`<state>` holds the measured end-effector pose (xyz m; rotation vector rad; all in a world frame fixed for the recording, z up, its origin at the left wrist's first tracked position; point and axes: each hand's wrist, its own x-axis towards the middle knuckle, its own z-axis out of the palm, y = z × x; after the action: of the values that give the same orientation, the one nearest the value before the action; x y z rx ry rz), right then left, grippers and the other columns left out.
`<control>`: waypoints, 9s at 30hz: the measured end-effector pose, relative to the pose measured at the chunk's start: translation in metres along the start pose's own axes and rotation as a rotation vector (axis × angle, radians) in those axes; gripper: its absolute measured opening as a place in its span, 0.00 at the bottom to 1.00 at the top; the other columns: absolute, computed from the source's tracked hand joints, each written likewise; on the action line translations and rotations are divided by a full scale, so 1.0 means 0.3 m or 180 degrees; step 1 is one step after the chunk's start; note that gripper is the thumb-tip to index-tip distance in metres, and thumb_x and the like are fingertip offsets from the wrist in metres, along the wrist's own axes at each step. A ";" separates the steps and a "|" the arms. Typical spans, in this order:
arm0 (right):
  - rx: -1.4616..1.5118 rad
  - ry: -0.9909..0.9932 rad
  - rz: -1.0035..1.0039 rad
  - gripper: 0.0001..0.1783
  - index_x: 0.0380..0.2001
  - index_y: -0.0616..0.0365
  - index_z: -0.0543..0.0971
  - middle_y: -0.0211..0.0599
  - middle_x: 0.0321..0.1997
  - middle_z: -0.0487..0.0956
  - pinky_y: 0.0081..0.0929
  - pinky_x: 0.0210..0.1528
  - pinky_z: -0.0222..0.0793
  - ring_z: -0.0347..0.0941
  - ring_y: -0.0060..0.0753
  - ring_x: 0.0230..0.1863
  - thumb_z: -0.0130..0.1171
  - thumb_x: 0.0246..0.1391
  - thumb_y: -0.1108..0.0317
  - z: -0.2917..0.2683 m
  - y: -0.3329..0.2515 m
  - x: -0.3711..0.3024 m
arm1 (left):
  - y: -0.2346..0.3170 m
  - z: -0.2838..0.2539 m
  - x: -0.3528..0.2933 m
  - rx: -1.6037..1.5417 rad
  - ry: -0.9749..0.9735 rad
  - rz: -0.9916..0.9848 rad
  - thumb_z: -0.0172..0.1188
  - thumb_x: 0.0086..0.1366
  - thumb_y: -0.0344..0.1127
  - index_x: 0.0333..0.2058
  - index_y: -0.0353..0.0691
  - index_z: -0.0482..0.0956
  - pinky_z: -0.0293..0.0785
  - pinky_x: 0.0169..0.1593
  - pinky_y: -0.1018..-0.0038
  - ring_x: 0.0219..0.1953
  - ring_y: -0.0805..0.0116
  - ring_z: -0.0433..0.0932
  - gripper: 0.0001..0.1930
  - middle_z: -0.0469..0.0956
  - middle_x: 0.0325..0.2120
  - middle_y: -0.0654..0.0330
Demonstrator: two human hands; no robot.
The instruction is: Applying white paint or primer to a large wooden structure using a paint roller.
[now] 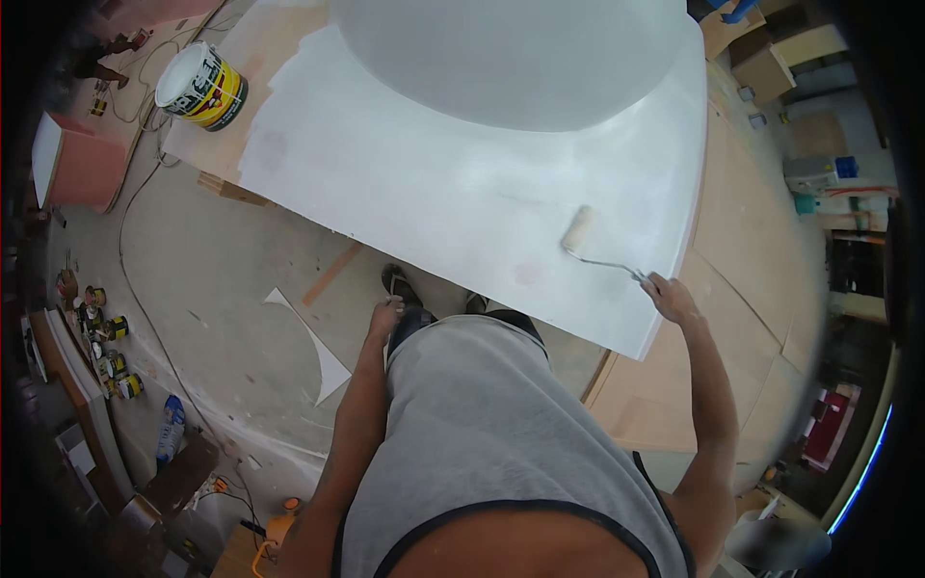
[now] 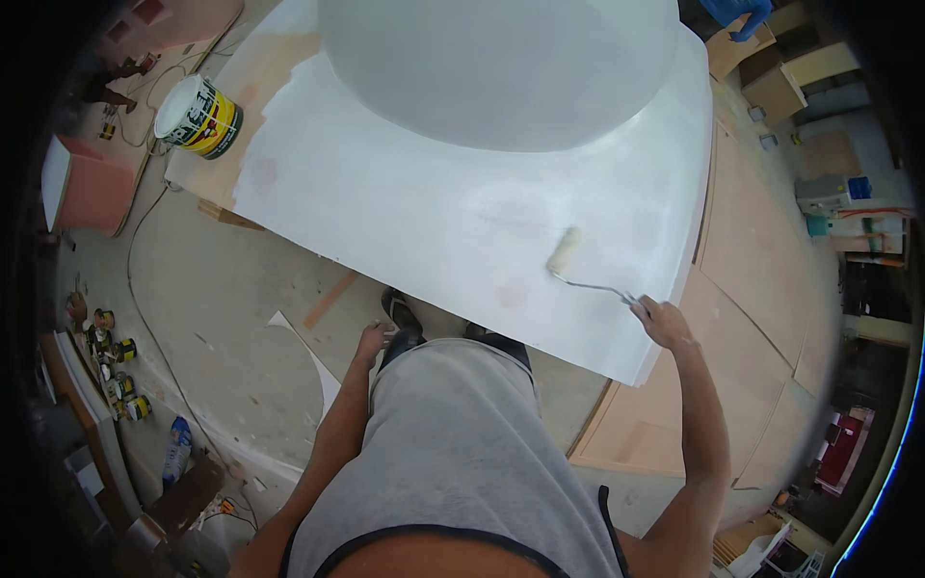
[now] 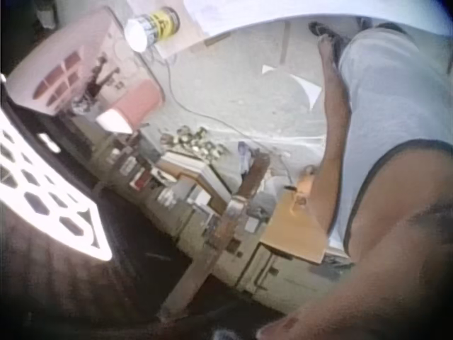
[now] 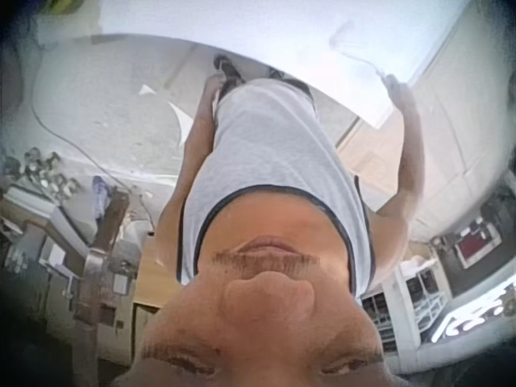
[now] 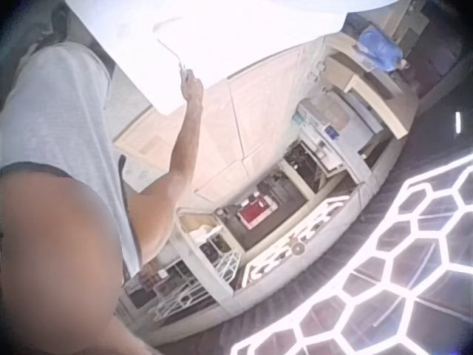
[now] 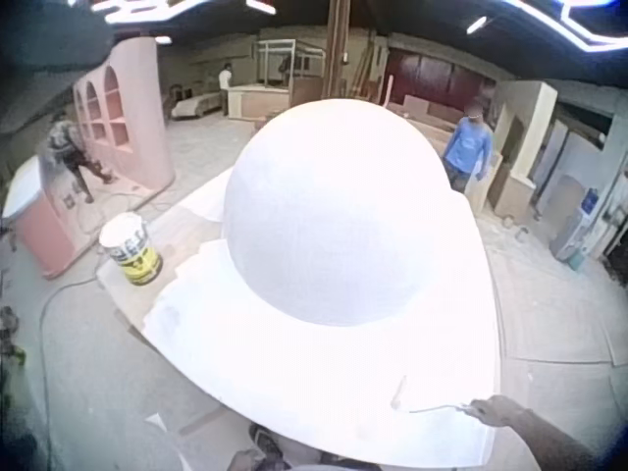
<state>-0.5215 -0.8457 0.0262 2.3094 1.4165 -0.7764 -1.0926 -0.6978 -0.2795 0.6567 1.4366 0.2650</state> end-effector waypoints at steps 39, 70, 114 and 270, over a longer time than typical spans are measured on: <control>0.0411 0.0166 -0.1377 0.28 0.46 0.52 0.80 0.46 0.43 0.82 0.46 0.51 0.70 0.77 0.49 0.48 0.44 0.67 0.41 -0.253 -0.386 0.586 | -0.326 0.127 -0.278 0.1565 0.0921 0.0433 0.49 0.66 0.38 0.47 0.33 0.83 0.73 0.54 0.67 0.49 0.57 0.81 0.20 0.83 0.45 0.48; 0.0868 0.0334 -0.1667 0.27 0.49 0.62 0.77 0.54 0.46 0.82 0.49 0.54 0.72 0.79 0.56 0.50 0.41 0.70 0.49 -0.286 -1.852 0.742 | -0.420 -0.401 -0.070 0.1328 0.0986 0.0598 0.48 0.67 0.40 0.50 0.40 0.82 0.73 0.49 0.69 0.46 0.61 0.79 0.20 0.82 0.45 0.54; 0.2001 0.0258 -0.0267 0.28 0.40 0.65 0.79 0.50 0.28 0.82 0.46 0.33 0.78 0.81 0.48 0.25 0.41 0.69 0.49 -0.399 -2.189 0.900 | 0.268 -1.146 0.172 -0.0287 0.0483 -0.0091 0.48 0.70 0.44 0.60 0.38 0.69 0.73 0.52 0.60 0.48 0.59 0.78 0.23 0.77 0.51 0.53; 0.0766 0.1853 0.1461 0.20 0.57 0.50 0.77 0.37 0.30 0.80 0.36 0.26 0.73 0.78 0.40 0.24 0.56 0.63 0.63 -0.836 -3.634 0.316 | 2.233 -1.830 0.533 0.2300 -0.2917 0.1681 0.53 0.72 0.36 0.49 0.26 0.75 0.76 0.55 0.68 0.48 0.64 0.79 0.16 0.80 0.44 0.52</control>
<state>-1.3873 -0.1478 0.1805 3.0511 0.9320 -0.1409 -1.4571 0.0652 -0.0333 1.5121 0.4139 -0.1693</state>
